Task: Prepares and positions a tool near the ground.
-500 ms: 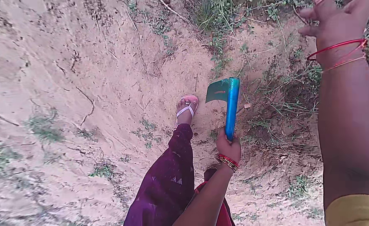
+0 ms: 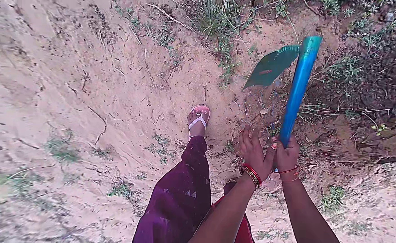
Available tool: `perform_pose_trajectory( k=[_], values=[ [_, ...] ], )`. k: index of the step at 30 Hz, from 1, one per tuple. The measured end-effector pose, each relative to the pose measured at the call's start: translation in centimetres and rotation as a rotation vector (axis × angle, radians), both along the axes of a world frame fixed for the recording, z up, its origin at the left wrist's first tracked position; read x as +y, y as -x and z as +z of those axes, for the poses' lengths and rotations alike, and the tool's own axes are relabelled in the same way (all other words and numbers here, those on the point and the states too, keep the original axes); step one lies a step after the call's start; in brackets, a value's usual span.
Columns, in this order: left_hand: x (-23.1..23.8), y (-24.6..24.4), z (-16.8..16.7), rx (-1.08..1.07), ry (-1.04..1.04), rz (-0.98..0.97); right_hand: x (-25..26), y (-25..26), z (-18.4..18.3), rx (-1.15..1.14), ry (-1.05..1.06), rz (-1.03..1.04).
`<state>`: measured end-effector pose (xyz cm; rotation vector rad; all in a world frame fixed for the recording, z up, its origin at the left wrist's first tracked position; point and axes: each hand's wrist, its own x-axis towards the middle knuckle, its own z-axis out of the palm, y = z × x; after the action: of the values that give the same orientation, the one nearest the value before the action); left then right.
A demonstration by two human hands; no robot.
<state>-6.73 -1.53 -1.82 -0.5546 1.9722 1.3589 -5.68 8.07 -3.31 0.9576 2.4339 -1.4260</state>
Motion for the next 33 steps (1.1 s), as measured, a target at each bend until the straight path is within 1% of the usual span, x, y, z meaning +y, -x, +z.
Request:
perform_pose_trajectory(
  k=[3,5,6,7,8,10,11,12,13,14,15,17,19,21,23,24,25,26,27,28,29,30,31,32,33],
  values=[
    [-0.2,-0.6,-0.1,-0.102,0.086,-0.012,4.6,4.8,-0.5,0.222,-0.054,-0.176],
    [-0.4,-0.7,-0.2,-0.16,0.106,-0.022,7.0,8.2,-1.8,0.392,-0.054,-0.265],
    [-0.5,-0.9,-0.2,-0.179,0.113,-0.021,7.8,9.1,-2.9,0.42,-0.054,-0.324],
    [-0.5,-1.1,-0.2,-0.195,0.118,-0.023,8.1,9.2,-4.2,0.388,-0.044,-0.397],
    [-0.5,-1.1,-0.2,-0.213,0.114,-0.028,7.9,8.5,-5.8,0.291,-0.021,-0.459],
    [-0.6,-1.0,-0.1,-0.236,0.116,-0.049,6.3,5.2,-10.0,-0.062,0.04,-0.529],
    [-0.6,-1.0,0.0,-0.243,0.12,-0.061,5.5,3.0,-12.3,-0.259,0.051,-0.519],
    [-0.4,-1.0,0.1,-0.244,0.123,-0.078,4.9,1.3,-13.7,-0.415,0.055,-0.49],
    [-0.3,-0.9,0.2,-0.241,0.128,-0.098,4.7,0.4,-14.4,-0.495,0.054,-0.473],
    [-0.2,-0.8,0.3,-0.238,0.131,-0.114,4.6,0.4,-14.3,-0.518,0.044,-0.467],
    [-0.2,-0.8,0.3,-0.239,0.136,-0.13,4.5,1.2,-13.4,-0.51,0.035,-0.47],
    [-0.2,-0.8,0.4,-0.264,0.137,-0.158,4.7,3.0,-10.6,-0.439,0.027,-0.468],
    [-0.1,-0.9,0.3,-0.278,0.133,-0.151,5.5,4.0,-7.8,-0.266,-0.052,-0.446],
    [0.1,-1.1,0.2,-0.275,0.118,-0.135,6.7,5.2,-5.3,0.002,-0.139,-0.448],
    [-0.2,-1.4,0.1,-0.273,0.11,-0.125,7.3,7.2,-2.9,0.207,-0.133,-0.465],
    [-0.3,-1.5,0.1,-0.275,0.11,-0.123,7.2,7.9,-2.4,0.27,-0.111,-0.479],
    [-0.4,-1.7,0.0,-0.283,0.108,-0.123,7.1,8.4,-2.7,0.312,-0.1,-0.499],
    [-0.5,-1.7,0.0,-0.291,0.105,-0.119,6.7,8.4,-3.9,0.32,-0.11,-0.517],
    [-0.5,-1.9,-0.1,-0.295,0.106,-0.115,5.9,7.8,-5.8,0.253,-0.132,-0.521],
    [-0.5,-2.0,-0.1,-0.3,0.109,-0.112,4.9,6.2,-8.2,0.1,-0.169,-0.488],
    [-0.5,-2.0,-0.1,-0.304,0.11,-0.116,4.0,4.1,-10.7,-0.12,-0.183,-0.421],
    [-0.4,-2.0,0.0,-0.305,0.113,-0.123,3.3,2.0,-13.0,-0.338,-0.14,-0.353],
    [-0.2,-2.0,0.1,-0.303,0.109,-0.127,3.1,0.4,-14.5,-0.505,-0.095,-0.297],
    [-0.2,-1.9,0.3,-0.297,0.098,-0.132,3.1,0.0,-14.8,-0.607,-0.05,-0.264],
    [-0.2,-1.6,0.3,-0.294,0.087,-0.142,3.2,0.6,-14.2,-0.641,-0.007,-0.262]
  ],
)
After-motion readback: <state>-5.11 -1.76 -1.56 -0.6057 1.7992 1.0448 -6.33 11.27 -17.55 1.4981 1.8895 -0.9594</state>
